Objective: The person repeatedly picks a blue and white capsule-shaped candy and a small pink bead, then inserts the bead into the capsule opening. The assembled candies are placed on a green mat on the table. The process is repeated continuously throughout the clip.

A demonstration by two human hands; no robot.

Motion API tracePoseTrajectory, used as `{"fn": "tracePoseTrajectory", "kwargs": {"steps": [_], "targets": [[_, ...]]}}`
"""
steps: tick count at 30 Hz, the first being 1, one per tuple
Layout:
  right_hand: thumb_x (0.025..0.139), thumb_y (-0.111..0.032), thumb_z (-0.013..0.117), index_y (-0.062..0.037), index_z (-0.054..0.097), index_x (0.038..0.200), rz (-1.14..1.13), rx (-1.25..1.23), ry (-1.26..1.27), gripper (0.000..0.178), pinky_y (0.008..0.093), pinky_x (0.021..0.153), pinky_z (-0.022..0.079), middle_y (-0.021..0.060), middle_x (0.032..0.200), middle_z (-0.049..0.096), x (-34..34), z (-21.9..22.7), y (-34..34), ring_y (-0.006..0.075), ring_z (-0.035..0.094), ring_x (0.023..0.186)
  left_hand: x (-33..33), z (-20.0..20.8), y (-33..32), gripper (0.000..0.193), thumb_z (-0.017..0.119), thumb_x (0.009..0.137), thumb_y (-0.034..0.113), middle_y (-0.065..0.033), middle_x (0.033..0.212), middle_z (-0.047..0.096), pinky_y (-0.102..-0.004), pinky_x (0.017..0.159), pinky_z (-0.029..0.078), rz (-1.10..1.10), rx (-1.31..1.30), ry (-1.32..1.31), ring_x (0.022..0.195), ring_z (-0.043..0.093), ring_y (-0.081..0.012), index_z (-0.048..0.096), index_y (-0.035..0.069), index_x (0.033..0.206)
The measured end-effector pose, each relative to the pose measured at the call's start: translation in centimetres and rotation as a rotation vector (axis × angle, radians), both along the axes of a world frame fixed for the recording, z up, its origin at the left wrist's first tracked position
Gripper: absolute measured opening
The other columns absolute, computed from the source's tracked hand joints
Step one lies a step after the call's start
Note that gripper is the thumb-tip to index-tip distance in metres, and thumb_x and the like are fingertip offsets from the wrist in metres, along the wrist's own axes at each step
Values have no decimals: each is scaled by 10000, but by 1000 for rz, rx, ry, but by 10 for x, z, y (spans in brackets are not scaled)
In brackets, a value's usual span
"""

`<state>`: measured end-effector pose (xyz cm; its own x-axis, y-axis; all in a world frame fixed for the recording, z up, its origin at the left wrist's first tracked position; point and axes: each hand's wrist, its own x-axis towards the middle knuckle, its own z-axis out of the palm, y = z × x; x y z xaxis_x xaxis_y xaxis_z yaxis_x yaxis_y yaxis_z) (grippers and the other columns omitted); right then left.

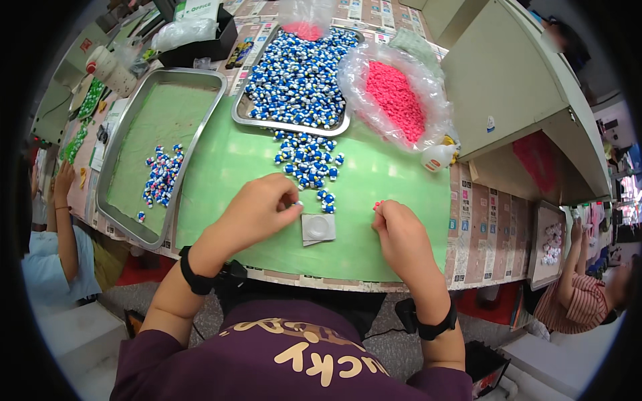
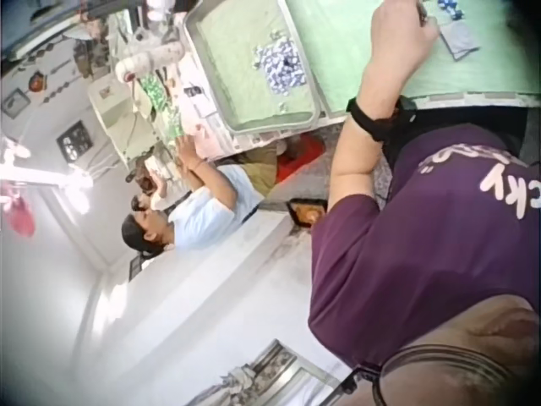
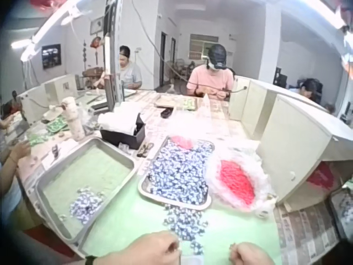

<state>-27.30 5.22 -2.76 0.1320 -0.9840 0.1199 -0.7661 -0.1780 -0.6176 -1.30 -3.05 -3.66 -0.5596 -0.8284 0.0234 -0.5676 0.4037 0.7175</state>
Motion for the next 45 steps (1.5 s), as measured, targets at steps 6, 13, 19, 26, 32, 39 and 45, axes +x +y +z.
{"fn": "tracePoseTrajectory", "kwargs": {"steps": [6, 13, 19, 26, 32, 39, 45], "targets": [[803, 60, 570, -15, 482, 829, 48, -69, 116, 118, 415, 650, 459, 144, 742, 533, 1, -1, 2, 328, 561, 715, 10, 2, -2, 99, 696, 812, 47, -111, 815, 602, -350, 664, 524, -5, -52, -21, 727, 648, -242, 620, 7, 861], [784, 86, 554, -20, 485, 870, 97, -77, 68, 154, 414, 654, 455, 141, 775, 532, -1, -1, 4, 333, 551, 733, 8, -3, 2, 127, 676, 793, 17, -115, 865, 606, -370, 695, 524, -20, -178, -3, 769, 649, -268, 607, 13, 899], [761, 91, 559, -40, 486, 894, 246, -158, -108, 200, 406, 682, 438, 127, 773, 533, 43, 32, -9, 323, 546, 732, 17, -3, 4, 146, 677, 793, 15, -115, 878, 603, -371, 700, 520, -10, -64, 33, 772, 646, -270, 602, 18, 918], [798, 23, 534, -69, 470, 869, 339, -160, 116, 132, 402, 664, 383, 89, 743, 531, 56, 37, -25, 292, 531, 709, 18, 3, 8, 148, 668, 814, -12, -91, 901, 597, -323, 669, 538, 14, -65, 92, 781, 664, -199, 615, 16, 950], [792, 47, 576, -64, 477, 881, 346, -106, 134, 173, 379, 716, 410, 84, 778, 561, 56, 42, -28, 277, 557, 739, 28, 26, 19, 195, 675, 844, -47, -62, 1020, 643, -290, 756, 576, 164, 361, 535, 842, 677, -159, 668, 1, 1033], [867, 108, 647, -89, 364, 885, 229, 18, -388, 345, 306, 809, 468, 118, 933, 637, 69, 70, -16, 175, 603, 870, 23, 33, 28, 226, 709, 867, -33, -116, 1060, 699, -268, 818, 570, 136, 691, 963, 960, 696, -164, 663, -55, 1087], [869, 109, 659, -105, 327, 899, 204, -129, -568, 397, 305, 832, 475, 155, 979, 631, 79, 70, -16, 169, 603, 886, 8, 41, 36, 241, 727, 846, -61, -106, 1039, 696, -278, 822, 580, 154, 654, 1041, 948, 701, -171, 645, -38, 1071]]}}
